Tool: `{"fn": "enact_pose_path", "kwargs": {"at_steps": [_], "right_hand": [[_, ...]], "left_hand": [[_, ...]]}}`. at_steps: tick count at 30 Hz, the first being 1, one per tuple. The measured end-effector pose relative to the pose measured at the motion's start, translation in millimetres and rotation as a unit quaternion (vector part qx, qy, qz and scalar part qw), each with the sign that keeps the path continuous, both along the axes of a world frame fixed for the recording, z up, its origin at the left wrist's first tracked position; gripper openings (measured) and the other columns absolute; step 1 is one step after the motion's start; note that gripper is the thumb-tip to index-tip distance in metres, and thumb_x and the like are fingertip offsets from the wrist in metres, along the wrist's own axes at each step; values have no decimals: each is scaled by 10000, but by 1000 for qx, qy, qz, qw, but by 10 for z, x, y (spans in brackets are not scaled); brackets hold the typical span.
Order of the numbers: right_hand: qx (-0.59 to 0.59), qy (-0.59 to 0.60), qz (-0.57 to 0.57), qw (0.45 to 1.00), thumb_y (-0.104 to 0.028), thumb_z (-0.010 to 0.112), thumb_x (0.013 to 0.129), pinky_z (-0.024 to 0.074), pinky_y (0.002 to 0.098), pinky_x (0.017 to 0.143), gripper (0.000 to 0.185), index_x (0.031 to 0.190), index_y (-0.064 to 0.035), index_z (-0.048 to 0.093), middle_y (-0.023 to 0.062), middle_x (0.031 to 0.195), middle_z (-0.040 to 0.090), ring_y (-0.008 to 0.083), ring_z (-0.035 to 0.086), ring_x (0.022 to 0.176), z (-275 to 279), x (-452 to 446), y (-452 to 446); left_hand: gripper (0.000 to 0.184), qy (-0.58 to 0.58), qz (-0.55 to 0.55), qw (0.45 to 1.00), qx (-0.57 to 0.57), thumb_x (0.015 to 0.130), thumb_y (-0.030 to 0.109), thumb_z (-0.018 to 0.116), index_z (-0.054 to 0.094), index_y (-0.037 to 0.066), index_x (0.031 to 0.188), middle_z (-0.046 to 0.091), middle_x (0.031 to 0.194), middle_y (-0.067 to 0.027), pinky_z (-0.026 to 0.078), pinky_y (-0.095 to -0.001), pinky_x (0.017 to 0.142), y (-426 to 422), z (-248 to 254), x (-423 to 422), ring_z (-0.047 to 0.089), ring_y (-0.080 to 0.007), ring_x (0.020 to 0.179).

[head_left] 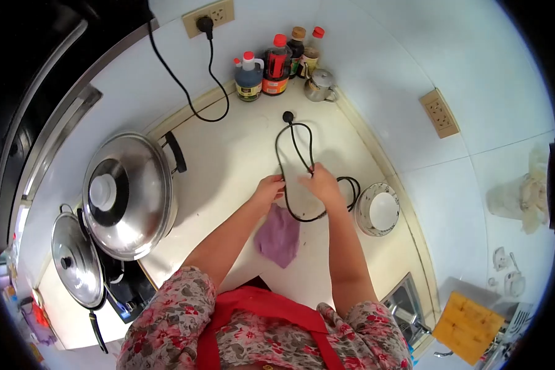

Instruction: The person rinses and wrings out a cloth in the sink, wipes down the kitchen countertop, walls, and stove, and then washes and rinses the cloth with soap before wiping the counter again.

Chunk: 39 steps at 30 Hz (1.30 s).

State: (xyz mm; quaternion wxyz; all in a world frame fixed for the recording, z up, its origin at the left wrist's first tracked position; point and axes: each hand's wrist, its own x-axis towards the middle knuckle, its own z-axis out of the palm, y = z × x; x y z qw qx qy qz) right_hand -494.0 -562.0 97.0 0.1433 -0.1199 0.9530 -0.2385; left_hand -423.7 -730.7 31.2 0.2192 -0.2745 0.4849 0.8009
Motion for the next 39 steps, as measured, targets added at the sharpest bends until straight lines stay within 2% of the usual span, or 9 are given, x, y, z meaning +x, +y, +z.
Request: {"fn": "enact_pose_path", "kwargs": {"at_steps": [6, 14, 16, 21, 24, 27, 32, 35, 39], "right_hand": [[-61, -51, -49, 996, -333, 703, 748, 495, 436, 731, 360, 874, -7, 620, 194, 836, 666, 377, 642, 840, -57, 237, -126], [-22, 167, -25, 985, -225, 621, 862, 469, 484, 688, 228, 885, -3, 572, 198, 819, 653, 405, 620, 802, 946, 493, -92], [-129, 153, -19, 980, -192, 607, 880, 467, 438, 659, 201, 894, 5, 573, 184, 779, 642, 372, 618, 737, 1271, 726, -110], [-268, 82, 47, 959, -145, 575, 906, 397, 249, 595, 173, 995, -3, 617, 13, 689, 576, 83, 507, 649, 2379, 1663, -383], [-322, -11, 75, 944, -138, 574, 902, 390, 228, 601, 179, 1018, -11, 622, -8, 686, 564, 72, 486, 640, 2693, 2178, -647], [-315, -79, 151, 934, -135, 597, 883, 401, 228, 568, 204, 1051, -22, 623, -2, 696, 583, 65, 509, 632, 2595, 2559, -974], [-273, -127, 273, 914, -88, 598, 894, 451, 260, 641, 165, 1033, 1, 604, 24, 783, 604, 107, 529, 675, 1984, 3172, -1726], [-230, 39, 398, 887, -93, 626, 856, 471, 368, 697, 153, 970, -2, 581, 136, 816, 596, 314, 563, 752, 1926, 3587, -1980], [-190, 160, 445, 860, -94, 618, 820, 470, 420, 713, 175, 985, -42, 588, 121, 847, 618, 312, 597, 831, 1595, 3863, -2064]], "left_hand": [[431, 70, -21, 997, -33, 903, 242, 572, 537, 49, 1287, 619, 1152, -40, 421, -342, 887, 265, 373, -17, 554, -156, 1035], [337, 164, 13, 969, -184, 875, 139, 594, 588, 11, 1186, 632, 1084, -71, 460, -284, 830, 36, 658, 553, 576, -152, 950], [304, 182, -10, 967, -176, 868, 117, 594, 606, 5, 1150, 640, 1052, -66, 466, -279, 817, -98, 632, 844, 580, -147, 925], [247, 167, -65, 972, -155, 899, 97, 561, 614, 0, 1120, 632, 994, -41, 464, -263, 842, -386, 662, 1827, 575, -119, 914], [247, 136, -37, 981, -137, 902, 95, 558, 612, 14, 1128, 636, 998, -53, 476, -279, 819, -578, 474, 2478, 592, -134, 896], [234, 2, 12, 990, -141, 910, 109, 563, 610, 20, 1122, 645, 1011, -61, 476, -271, 774, -749, 422, 3104, 612, -146, 866], [248, -27, 122, 990, -68, 916, 128, 555, 601, 25, 1137, 649, 1009, -73, 493, -325, 721, -935, -46, 4065, 629, -183, 831], [289, -149, 242, 959, 4, 907, 136, 524, 586, 23, 1166, 646, 1029, -86, 483, -390, 815, -1045, 87, 4433, 616, -200, 903], [525, -97, 154, 983, -9, 929, 232, 571, 392, 22, 1375, 533, 1275, -115, 456, -438, 909, -1211, 188, 4911, 557, -225, 1114]]}}
